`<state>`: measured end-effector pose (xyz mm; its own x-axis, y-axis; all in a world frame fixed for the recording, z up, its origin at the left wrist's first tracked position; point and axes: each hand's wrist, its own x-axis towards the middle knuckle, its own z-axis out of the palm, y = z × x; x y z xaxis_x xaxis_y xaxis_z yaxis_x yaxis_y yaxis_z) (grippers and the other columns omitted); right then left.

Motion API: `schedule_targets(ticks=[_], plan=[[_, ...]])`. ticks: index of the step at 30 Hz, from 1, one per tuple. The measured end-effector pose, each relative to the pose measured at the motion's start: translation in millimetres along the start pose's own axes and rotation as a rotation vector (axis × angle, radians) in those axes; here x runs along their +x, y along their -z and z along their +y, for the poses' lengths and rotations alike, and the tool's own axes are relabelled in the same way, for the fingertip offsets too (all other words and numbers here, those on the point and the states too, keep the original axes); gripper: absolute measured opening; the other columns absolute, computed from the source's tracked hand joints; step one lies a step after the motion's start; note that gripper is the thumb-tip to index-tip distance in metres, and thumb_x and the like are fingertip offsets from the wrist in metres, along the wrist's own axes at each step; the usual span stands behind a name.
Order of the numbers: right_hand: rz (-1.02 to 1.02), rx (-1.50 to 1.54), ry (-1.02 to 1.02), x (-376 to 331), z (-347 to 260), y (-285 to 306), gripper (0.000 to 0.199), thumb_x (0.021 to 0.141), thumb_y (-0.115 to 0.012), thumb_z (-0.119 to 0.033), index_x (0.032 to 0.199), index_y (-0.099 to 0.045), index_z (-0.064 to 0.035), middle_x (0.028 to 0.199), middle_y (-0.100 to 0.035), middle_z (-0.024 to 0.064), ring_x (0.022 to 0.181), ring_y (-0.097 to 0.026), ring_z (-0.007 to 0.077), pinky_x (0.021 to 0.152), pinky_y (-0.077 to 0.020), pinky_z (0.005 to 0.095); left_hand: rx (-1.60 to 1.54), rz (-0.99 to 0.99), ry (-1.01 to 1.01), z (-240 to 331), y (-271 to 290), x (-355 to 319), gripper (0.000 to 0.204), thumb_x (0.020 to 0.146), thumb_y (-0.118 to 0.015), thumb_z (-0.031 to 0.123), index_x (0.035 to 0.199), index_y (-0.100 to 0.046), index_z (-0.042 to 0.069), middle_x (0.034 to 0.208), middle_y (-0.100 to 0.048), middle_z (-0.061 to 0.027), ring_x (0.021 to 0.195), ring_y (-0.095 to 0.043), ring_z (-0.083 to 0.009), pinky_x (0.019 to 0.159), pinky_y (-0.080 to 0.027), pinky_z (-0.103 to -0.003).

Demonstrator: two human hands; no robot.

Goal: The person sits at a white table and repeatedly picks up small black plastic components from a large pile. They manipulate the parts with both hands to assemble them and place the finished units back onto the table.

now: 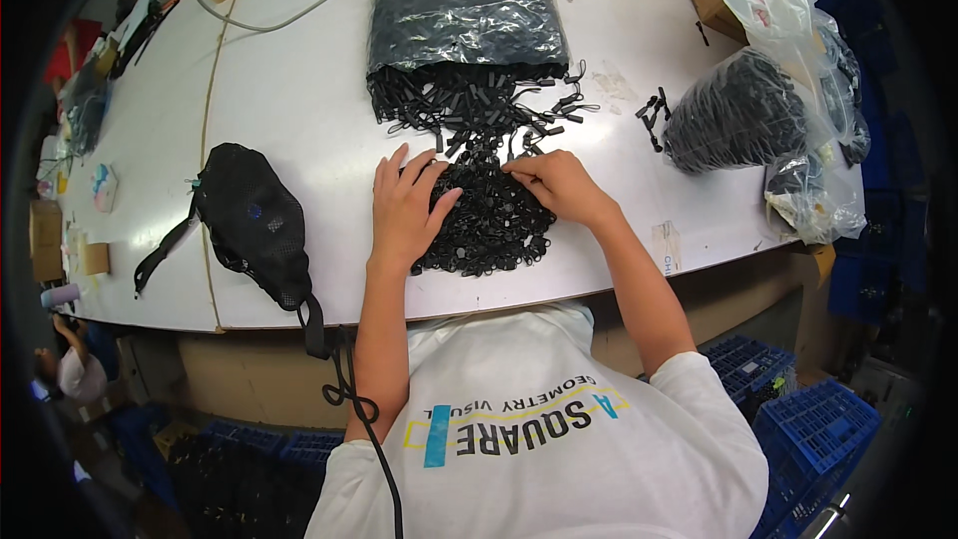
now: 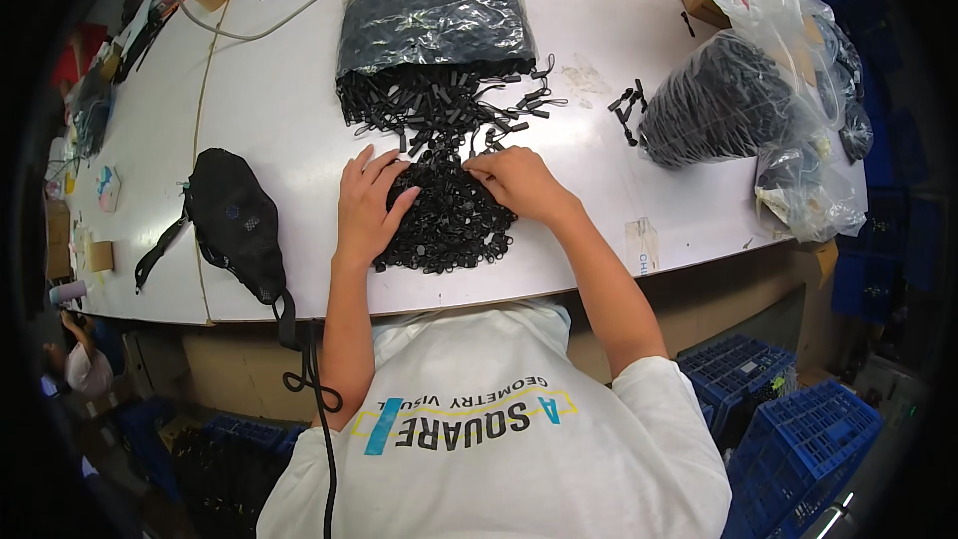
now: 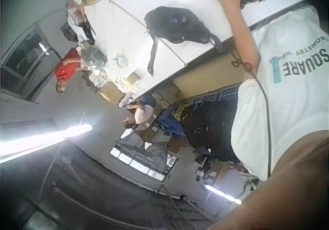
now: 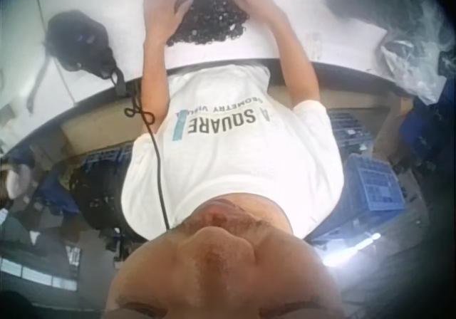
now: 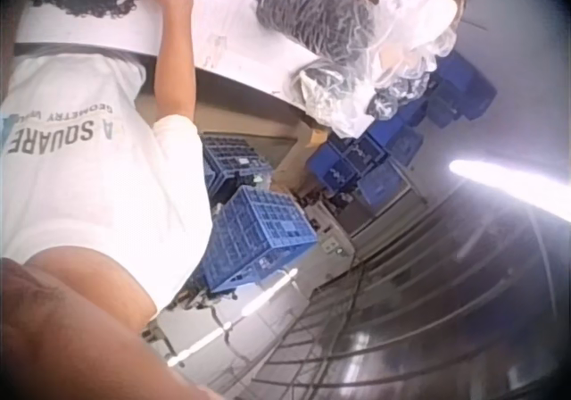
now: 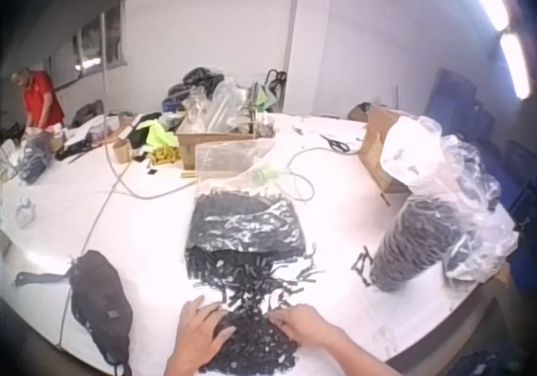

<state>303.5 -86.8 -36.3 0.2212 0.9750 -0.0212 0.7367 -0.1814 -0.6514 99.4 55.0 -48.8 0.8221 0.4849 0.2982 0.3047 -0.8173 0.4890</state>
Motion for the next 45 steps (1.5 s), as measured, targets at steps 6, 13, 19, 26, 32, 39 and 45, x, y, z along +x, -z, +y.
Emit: schedule_targets(ticks=[6, 13, 19, 26, 32, 39, 45], plan=[[0.178, -0.187, -0.141, 20.2, 4.6, -0.5, 0.033, 0.085, -0.057, -0.010, 0.117, -0.061, -0.0086, 0.080, -0.067, 0.0146, 0.074, -0.064, 0.0330, 0.066, -0.0496, 0.0433, -0.128, -0.065, -0.008, -6.5, 1.5, 3.7, 0.036, 0.084, -0.066, 0.028, 0.110, -0.063, 0.004, 0.122, -0.057, -0.0115, 0.122, -0.045, -0.0349, 0.106, -0.030, -0.051], [0.100, -0.058, -0.063, 13.6, 0.7, -8.1, 0.026, 0.084, -0.059, -0.009, 0.109, -0.066, -0.0053, 0.074, -0.064, 0.0186, 0.067, -0.062, 0.0339, 0.063, -0.0475, 0.0408, -0.050, -0.075, -0.029, 8.7, -9.5, 28.8, 0.040, 0.085, -0.065, 0.025, 0.117, -0.059, 0.002, 0.125, -0.056, -0.0153, 0.124, -0.044, -0.0348, 0.104, -0.034, -0.042], [0.043, 0.020, -0.037, 2.6, -0.6, 0.5, 0.022, 0.083, -0.061, -0.007, 0.103, -0.069, -0.0060, 0.076, -0.065, 0.0179, 0.065, -0.062, 0.0329, 0.061, -0.0477, 0.0377, -0.067, -0.094, -0.088, 7.2, -15.4, 32.8, 0.035, 0.086, -0.064, 0.022, 0.116, -0.060, 0.003, 0.124, -0.058, -0.0131, 0.124, -0.044, -0.0335, 0.104, -0.034, -0.042], [0.025, 0.055, 0.061, -3.1, -6.1, -5.0, 0.020, 0.082, -0.062, -0.009, 0.101, -0.069, -0.0067, 0.078, -0.067, 0.0154, 0.067, -0.063, 0.0320, 0.062, -0.0489, 0.0376, -0.197, -0.135, -0.140, 3.7, -11.2, 22.6, 0.027, 0.084, -0.065, 0.019, 0.107, -0.064, 0.005, 0.116, -0.061, -0.0110, 0.118, -0.049, -0.0325, 0.102, -0.036, -0.042], [0.168, -0.232, -0.154, 2.9, 0.3, 1.8, 0.039, 0.080, -0.058, -0.004, 0.118, -0.060, -0.0099, 0.075, -0.066, 0.0154, 0.068, -0.063, 0.0335, 0.063, -0.0492, 0.0421, -0.231, -0.146, -0.081, 1.3, -8.2, 25.1, 0.030, 0.086, -0.063, 0.019, 0.113, -0.062, 0.005, 0.119, -0.061, -0.0117, 0.121, -0.048, -0.0313, 0.102, -0.036, -0.042], [-0.014, -0.244, -0.111, -7.9, -7.6, -8.1, 0.041, 0.079, -0.057, -0.006, 0.119, -0.060, -0.0134, 0.080, -0.069, 0.0095, 0.073, -0.065, 0.0302, 0.064, -0.0514, 0.0415, -0.038, -0.173, -0.182, 14.6, -14.6, 23.9, 0.032, 0.087, -0.061, 0.020, 0.117, -0.062, 0.008, 0.124, -0.059, -0.0097, 0.126, -0.043, -0.0311, 0.107, -0.030, -0.051], [-0.057, -0.189, -0.047, -17.8, -14.5, -5.0, 0.039, 0.079, -0.059, -0.006, 0.118, -0.062, -0.0127, 0.082, -0.069, 0.0093, 0.073, -0.065, 0.0293, 0.064, -0.0509, 0.0406, -0.174, -0.305, -0.197, 12.7, -6.2, 19.4, 0.025, 0.087, -0.061, 0.020, 0.108, -0.065, 0.008, 0.123, -0.060, -0.0078, 0.125, -0.045, -0.0303, 0.109, -0.027, -0.052]])
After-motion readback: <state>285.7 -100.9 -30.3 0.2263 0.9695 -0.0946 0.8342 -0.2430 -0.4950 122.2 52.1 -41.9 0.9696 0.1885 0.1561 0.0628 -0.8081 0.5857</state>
